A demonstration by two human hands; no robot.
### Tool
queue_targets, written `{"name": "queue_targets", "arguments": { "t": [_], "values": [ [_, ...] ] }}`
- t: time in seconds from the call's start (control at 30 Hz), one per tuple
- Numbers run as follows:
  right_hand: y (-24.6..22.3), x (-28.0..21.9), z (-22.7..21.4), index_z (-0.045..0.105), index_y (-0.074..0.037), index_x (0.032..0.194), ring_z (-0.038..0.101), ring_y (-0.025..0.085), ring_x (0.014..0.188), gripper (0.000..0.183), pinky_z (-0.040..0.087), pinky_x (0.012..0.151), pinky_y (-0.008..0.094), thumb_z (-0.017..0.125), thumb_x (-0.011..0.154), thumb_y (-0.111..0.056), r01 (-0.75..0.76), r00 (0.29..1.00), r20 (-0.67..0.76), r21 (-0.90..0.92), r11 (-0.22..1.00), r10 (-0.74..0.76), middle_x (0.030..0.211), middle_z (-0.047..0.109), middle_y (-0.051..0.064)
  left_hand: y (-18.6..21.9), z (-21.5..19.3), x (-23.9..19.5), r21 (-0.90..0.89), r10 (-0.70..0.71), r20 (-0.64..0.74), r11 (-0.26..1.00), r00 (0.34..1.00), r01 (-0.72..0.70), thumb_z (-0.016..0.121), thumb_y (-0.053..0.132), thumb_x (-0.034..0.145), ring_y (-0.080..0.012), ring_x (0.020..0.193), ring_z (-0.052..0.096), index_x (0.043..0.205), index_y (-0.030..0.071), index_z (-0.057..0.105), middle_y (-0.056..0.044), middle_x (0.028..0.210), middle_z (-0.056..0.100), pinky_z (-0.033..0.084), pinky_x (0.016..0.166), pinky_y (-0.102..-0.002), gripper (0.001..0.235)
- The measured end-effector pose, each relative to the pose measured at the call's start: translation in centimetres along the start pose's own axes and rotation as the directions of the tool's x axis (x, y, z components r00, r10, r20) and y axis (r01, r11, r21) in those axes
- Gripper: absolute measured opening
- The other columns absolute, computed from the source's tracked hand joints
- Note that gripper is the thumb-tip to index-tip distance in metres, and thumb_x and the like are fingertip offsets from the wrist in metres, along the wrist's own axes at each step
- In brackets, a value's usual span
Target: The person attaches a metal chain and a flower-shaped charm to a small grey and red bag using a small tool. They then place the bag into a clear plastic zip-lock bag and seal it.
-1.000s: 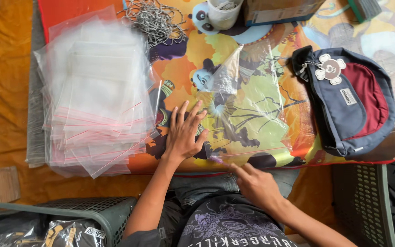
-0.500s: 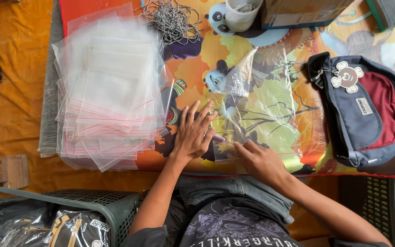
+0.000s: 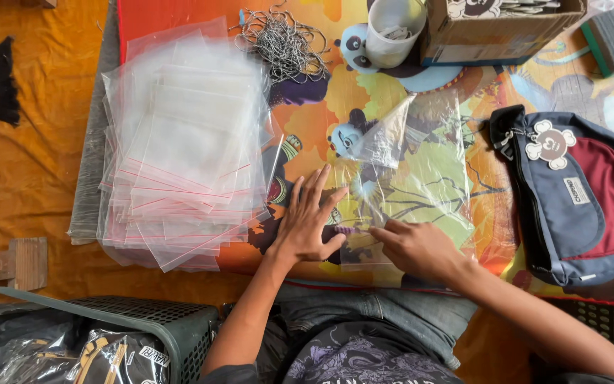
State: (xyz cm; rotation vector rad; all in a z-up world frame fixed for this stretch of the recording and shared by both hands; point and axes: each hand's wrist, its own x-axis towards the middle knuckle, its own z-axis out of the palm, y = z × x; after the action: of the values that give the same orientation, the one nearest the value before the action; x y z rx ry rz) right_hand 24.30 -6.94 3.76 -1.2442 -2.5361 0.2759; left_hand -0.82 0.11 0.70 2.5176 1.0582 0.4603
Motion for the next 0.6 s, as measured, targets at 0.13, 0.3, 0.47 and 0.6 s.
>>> {"name": "queue_targets", "arguments": {
  "t": [0.13,0.3,0.47,0.6],
  "values": [
    [4.0,3.1,0.1,0.07,-0.016,0.109,0.068,0.02,0.052,0.028,0.055,0.044,0.031,0.051,0.089,-0.01,-0.03,0.998,0.052,0.004,1.0,0.03,0.077,0.067,0.003,0.0,0.6,0.1,0.112,0.036,-0.02,0.993,0.999,-0.034,0.063,0.062,0.071,-0.0488,0.15,0.022,0.159,0.018,0.022,-0.027,0.165,0.012,0.014,0.12,-0.065,0.106],
    [8.5,7.9,1.3,0.068,-0.014,0.116,0.068,0.029,0.052,0.028,0.056,0.044,0.042,0.055,0.09,-0.009,-0.053,0.993,-0.107,-0.112,0.992,0.041,0.081,0.069,0.008,-0.3,0.8,0.0,0.123,0.038,0.035,0.991,0.999,-0.042,0.062,0.07,0.072,-0.047,0.151,0.017,0.16,0.02,0.017,-0.025,0.166,0.009,0.011,0.12,-0.064,0.111],
    [13.1,11.9,4.3,0.062,-0.02,0.121,0.069,0.035,0.055,0.031,0.056,0.048,0.049,0.054,0.092,-0.013,-0.191,0.976,-0.145,-0.226,0.955,0.161,0.085,0.069,0.01,0.1,0.2,0.1,0.14,0.058,0.09,0.988,0.994,-0.071,0.056,0.067,0.076,-0.0463,0.151,0.018,0.156,0.023,0.032,-0.011,0.166,0.023,0.012,0.117,-0.069,0.094],
    [16.9,14.7,5.1,0.06,-0.025,0.124,0.071,0.028,0.059,0.035,0.056,0.049,0.042,0.055,0.092,-0.013,-0.32,0.944,-0.193,-0.341,0.884,0.268,0.089,0.067,0.005,0.0,0.3,0.2,0.104,0.042,0.088,0.993,0.995,-0.052,0.055,0.068,0.076,-0.0462,0.15,0.021,0.156,0.024,0.035,-0.006,0.165,0.03,0.013,0.117,-0.069,0.092]
  ]
}}
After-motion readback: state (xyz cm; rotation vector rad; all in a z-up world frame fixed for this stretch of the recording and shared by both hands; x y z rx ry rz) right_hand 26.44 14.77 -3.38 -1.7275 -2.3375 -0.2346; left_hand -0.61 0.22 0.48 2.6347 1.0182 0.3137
